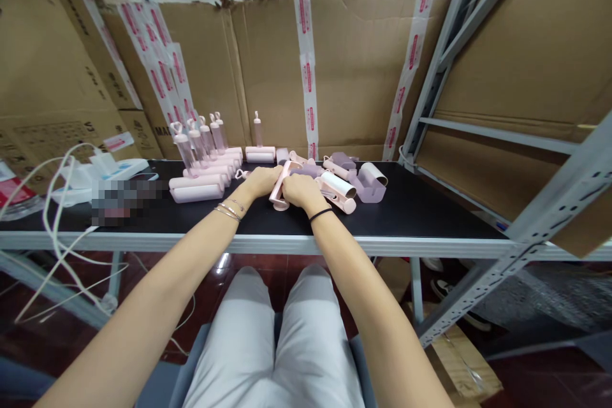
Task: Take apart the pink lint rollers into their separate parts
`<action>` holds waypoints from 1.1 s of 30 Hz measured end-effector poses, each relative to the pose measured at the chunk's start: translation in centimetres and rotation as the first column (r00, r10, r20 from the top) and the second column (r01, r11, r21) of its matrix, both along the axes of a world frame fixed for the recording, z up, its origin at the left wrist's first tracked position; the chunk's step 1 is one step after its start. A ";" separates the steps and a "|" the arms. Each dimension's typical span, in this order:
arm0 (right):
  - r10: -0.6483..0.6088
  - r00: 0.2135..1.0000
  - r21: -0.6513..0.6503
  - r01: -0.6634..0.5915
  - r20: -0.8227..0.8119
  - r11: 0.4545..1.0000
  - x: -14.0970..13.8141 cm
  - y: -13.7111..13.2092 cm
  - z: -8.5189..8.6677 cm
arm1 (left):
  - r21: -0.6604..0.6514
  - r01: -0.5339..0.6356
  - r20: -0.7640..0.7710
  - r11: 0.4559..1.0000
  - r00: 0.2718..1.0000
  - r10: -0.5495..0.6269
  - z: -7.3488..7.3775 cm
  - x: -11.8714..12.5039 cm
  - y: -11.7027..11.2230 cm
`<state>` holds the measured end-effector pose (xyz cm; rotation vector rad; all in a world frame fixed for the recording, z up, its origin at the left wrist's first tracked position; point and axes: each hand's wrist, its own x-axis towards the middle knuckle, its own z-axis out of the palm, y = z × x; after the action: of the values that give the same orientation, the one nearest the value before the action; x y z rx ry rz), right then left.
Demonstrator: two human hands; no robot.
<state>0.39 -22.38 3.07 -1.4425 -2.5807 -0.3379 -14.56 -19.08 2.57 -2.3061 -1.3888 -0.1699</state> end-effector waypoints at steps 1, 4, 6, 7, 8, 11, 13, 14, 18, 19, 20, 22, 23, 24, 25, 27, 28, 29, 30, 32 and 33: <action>-0.001 1.000 -0.002 0.001 0.005 1.000 0.0 0.0 0.0 | 0.001 0.002 -0.001 1.000 1.000 -0.002 0.0 0.0 0.0; 0.002 1.000 0.001 -0.002 0.015 1.000 0.0 0.1 -0.1 | -0.003 -0.004 -0.010 1.000 1.000 0.004 -0.1 0.0 0.2; 0.005 1.000 0.007 -0.005 0.012 1.000 -0.1 0.3 -0.1 | -0.007 -0.005 -0.016 1.000 1.000 0.005 -0.1 0.0 0.2; 0.007 1.000 0.009 -0.007 0.009 1.000 -0.1 0.4 -0.2 | -0.006 -0.006 -0.018 1.000 1.000 0.006 -0.1 0.0 0.2; 0.010 1.000 0.010 -0.010 0.008 1.000 -0.1 0.5 -0.3 | -0.007 -0.006 -0.019 1.000 1.000 0.006 -0.1 0.0 0.2; 0.012 1.000 0.005 -0.012 0.007 1.000 -0.1 0.6 -0.3 | -0.006 -0.001 -0.024 1.000 1.000 0.001 -0.1 0.0 0.2; 0.005 1.000 -0.011 -0.005 0.008 1.000 -0.1 0.5 -0.3 | -0.003 0.007 -0.028 1.000 1.000 -0.008 -0.2 0.0 0.2; -0.002 1.000 -0.024 0.002 0.009 1.000 -0.1 0.4 -0.2 | -0.001 0.012 -0.029 1.000 0.999 -0.012 -0.2 0.0 0.2; -0.031 0.999 -0.074 0.032 0.014 0.997 -0.2 0.0 0.2 | 0.004 0.026 -0.027 1.000 0.999 -0.026 -0.3 0.0 0.2; -0.036 0.999 -0.079 0.037 0.013 0.996 -0.3 -0.1 0.3 | 0.003 0.028 -0.024 1.000 0.999 -0.028 -0.3 0.0 0.3; -0.040 0.999 -0.083 0.041 0.013 0.996 -0.3 -0.2 0.4 | 0.003 0.030 -0.021 1.000 0.999 -0.030 -0.3 0.0 0.3; -0.038 0.999 -0.090 0.039 0.016 0.995 -0.3 -0.2 0.5 | 0.006 0.024 -0.015 1.000 1.000 -0.024 -0.4 -0.1 0.4; -0.034 0.999 -0.092 0.035 0.019 0.995 -0.3 -0.2 0.5 | 0.008 0.020 -0.014 1.000 1.000 -0.020 -0.4 -0.1 0.5; -0.027 0.999 -0.090 0.029 0.022 0.996 -0.3 -0.2 0.5 | 0.010 0.016 -0.015 1.000 1.000 -0.016 -0.4 -0.1 0.5; -0.021 0.999 -0.085 0.023 0.024 0.996 -0.3 -0.1 0.5 | 0.011 0.014 -0.018 1.000 1.000 -0.014 -0.4 -0.1 0.5; -0.009 1.000 -0.072 0.011 0.026 0.997 -0.2 0.0 0.4 | 0.007 0.013 -0.027 1.000 1.000 -0.013 -0.3 -0.1 0.4; -0.006 1.000 -0.068 0.008 0.028 0.998 -0.2 0.0 0.4 | 0.005 0.011 -0.030 1.000 0.999 -0.011 -0.3 -0.1 0.4; -0.003 1.000 -0.066 0.005 0.029 0.998 -0.2 0.0 0.4 | 0.003 0.007 -0.032 1.000 0.999 -0.007 -0.2 -0.1 0.3; 0.000 1.000 -0.065 0.002 0.030 0.998 -0.2 0.1 0.3 | 0.000 0.001 -0.032 1.000 0.999 -0.001 -0.2 -0.1 0.2; 0.004 1.000 -0.062 -0.002 0.028 0.998 -0.1 0.1 0.3 | -0.004 -0.010 -0.028 1.000 1.000 0.010 -0.1 0.0 0.0; 0.006 1.000 -0.060 -0.005 0.027 0.998 -0.1 0.1 0.2 | -0.005 -0.013 -0.026 1.000 1.000 0.012 -0.1 0.0 -0.1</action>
<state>0.26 -22.28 3.32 -1.4603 -2.6377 -0.2834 -14.52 -19.19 2.51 -2.2955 -1.3921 -0.1319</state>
